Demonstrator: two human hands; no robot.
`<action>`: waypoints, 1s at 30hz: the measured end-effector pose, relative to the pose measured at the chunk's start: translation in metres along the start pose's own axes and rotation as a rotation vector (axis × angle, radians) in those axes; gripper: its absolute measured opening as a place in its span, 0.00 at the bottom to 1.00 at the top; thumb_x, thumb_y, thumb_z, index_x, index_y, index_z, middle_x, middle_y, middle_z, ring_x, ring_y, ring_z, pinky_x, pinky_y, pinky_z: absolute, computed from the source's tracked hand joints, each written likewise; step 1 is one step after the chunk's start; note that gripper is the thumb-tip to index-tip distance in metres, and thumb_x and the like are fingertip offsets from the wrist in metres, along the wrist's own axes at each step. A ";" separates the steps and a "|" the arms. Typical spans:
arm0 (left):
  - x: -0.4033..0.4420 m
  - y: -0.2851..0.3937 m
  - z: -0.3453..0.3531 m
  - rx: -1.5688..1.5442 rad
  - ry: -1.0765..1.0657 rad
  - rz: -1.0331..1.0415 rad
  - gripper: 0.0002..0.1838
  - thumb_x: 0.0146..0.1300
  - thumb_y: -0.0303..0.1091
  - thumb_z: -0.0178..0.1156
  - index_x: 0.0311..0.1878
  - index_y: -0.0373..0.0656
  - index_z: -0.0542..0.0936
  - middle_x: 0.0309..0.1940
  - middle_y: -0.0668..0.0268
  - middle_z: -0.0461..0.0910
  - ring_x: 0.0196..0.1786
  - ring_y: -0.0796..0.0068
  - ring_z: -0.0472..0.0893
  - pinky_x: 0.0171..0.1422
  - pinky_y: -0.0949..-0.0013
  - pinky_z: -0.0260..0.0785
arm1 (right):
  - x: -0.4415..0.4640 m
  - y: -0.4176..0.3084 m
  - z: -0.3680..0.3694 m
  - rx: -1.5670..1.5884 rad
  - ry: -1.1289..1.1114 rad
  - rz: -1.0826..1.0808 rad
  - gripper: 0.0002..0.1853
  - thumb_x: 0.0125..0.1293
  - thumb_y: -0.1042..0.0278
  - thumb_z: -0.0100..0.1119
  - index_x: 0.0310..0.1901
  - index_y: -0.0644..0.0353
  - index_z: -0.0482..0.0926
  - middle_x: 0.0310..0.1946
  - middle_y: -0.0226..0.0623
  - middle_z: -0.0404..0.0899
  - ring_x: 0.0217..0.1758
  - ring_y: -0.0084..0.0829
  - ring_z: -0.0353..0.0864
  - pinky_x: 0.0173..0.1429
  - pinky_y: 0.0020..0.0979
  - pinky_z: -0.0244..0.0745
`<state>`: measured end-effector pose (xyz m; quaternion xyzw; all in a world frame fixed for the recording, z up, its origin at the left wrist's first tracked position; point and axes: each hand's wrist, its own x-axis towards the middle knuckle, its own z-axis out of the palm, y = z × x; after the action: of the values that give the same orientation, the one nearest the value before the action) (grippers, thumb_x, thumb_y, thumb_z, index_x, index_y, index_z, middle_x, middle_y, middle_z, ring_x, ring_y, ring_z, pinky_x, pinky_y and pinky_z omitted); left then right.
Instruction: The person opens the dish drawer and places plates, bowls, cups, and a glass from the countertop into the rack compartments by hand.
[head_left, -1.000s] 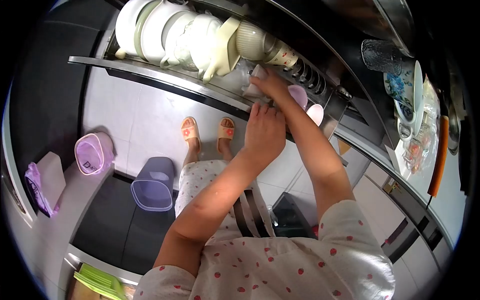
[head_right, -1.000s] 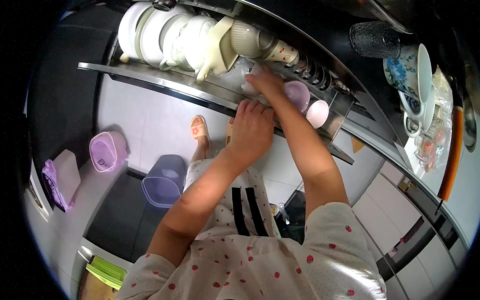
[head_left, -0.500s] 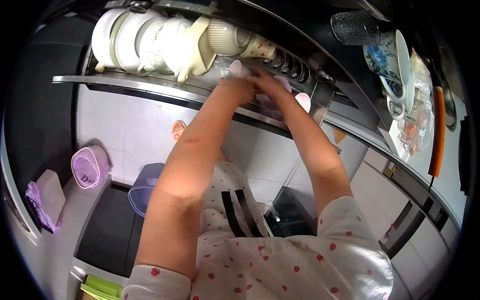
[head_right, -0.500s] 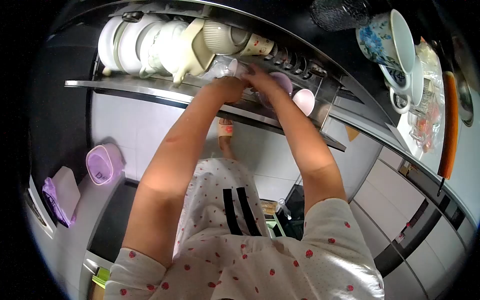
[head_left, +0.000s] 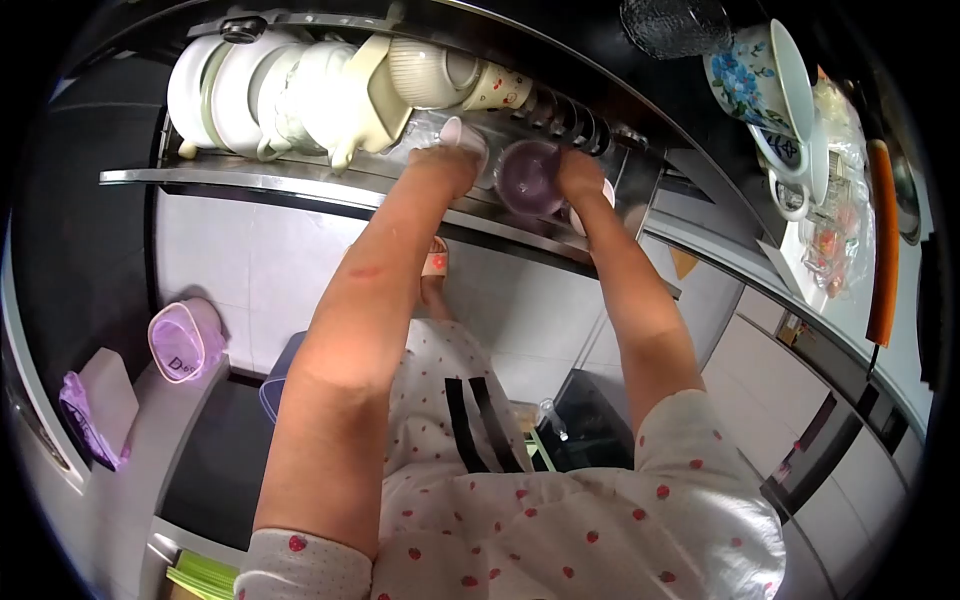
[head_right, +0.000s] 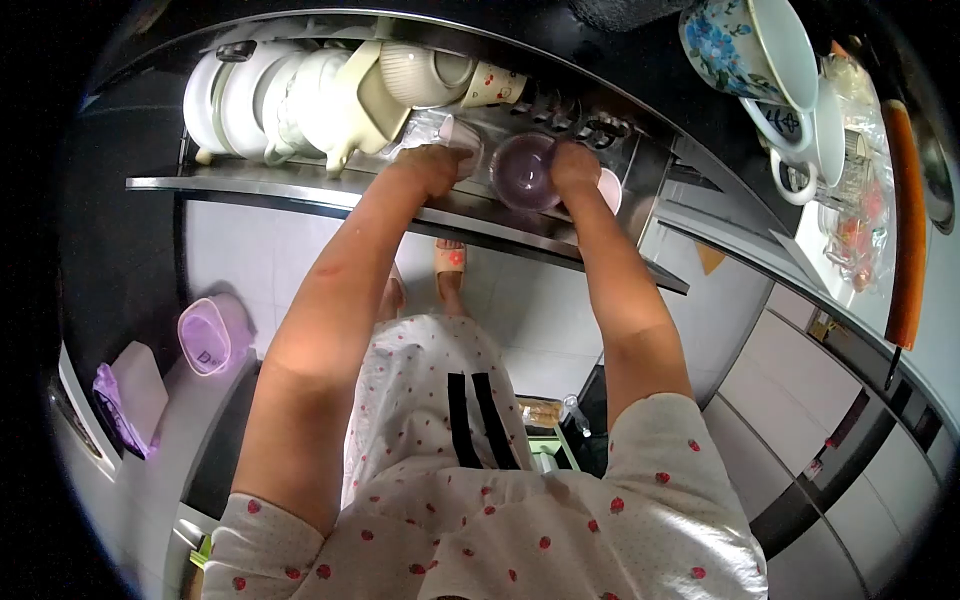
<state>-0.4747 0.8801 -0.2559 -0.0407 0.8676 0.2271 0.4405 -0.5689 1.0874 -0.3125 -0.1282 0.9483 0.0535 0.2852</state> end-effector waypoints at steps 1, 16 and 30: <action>-0.002 0.001 0.000 0.003 0.000 0.002 0.26 0.58 0.32 0.45 0.62 0.63 0.62 0.58 0.63 0.67 0.60 0.63 0.67 0.61 0.61 0.59 | 0.005 0.002 -0.001 -0.051 -0.023 -0.039 0.16 0.55 0.70 0.46 0.44 0.61 0.76 0.47 0.46 0.74 0.52 0.44 0.73 0.52 0.37 0.70; 0.002 -0.003 0.003 -0.037 0.049 -0.006 0.26 0.58 0.33 0.45 0.62 0.64 0.62 0.58 0.63 0.67 0.60 0.62 0.67 0.61 0.60 0.60 | -0.044 -0.061 -0.071 -0.164 -0.109 -0.003 0.14 0.57 0.70 0.47 0.44 0.60 0.78 0.47 0.42 0.75 0.51 0.39 0.74 0.52 0.34 0.71; 0.020 0.021 -0.007 -0.351 0.238 0.029 0.17 0.55 0.35 0.49 0.46 0.36 0.74 0.43 0.49 0.76 0.41 0.55 0.78 0.44 0.60 0.72 | -0.053 0.013 -0.059 1.039 -0.215 -0.018 0.10 0.54 0.71 0.52 0.39 0.61 0.76 0.26 0.30 0.74 0.26 0.21 0.72 0.31 0.20 0.65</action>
<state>-0.4976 0.8989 -0.2603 -0.1307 0.8613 0.3746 0.3175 -0.5605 1.1014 -0.2338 0.0281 0.8142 -0.4129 0.4072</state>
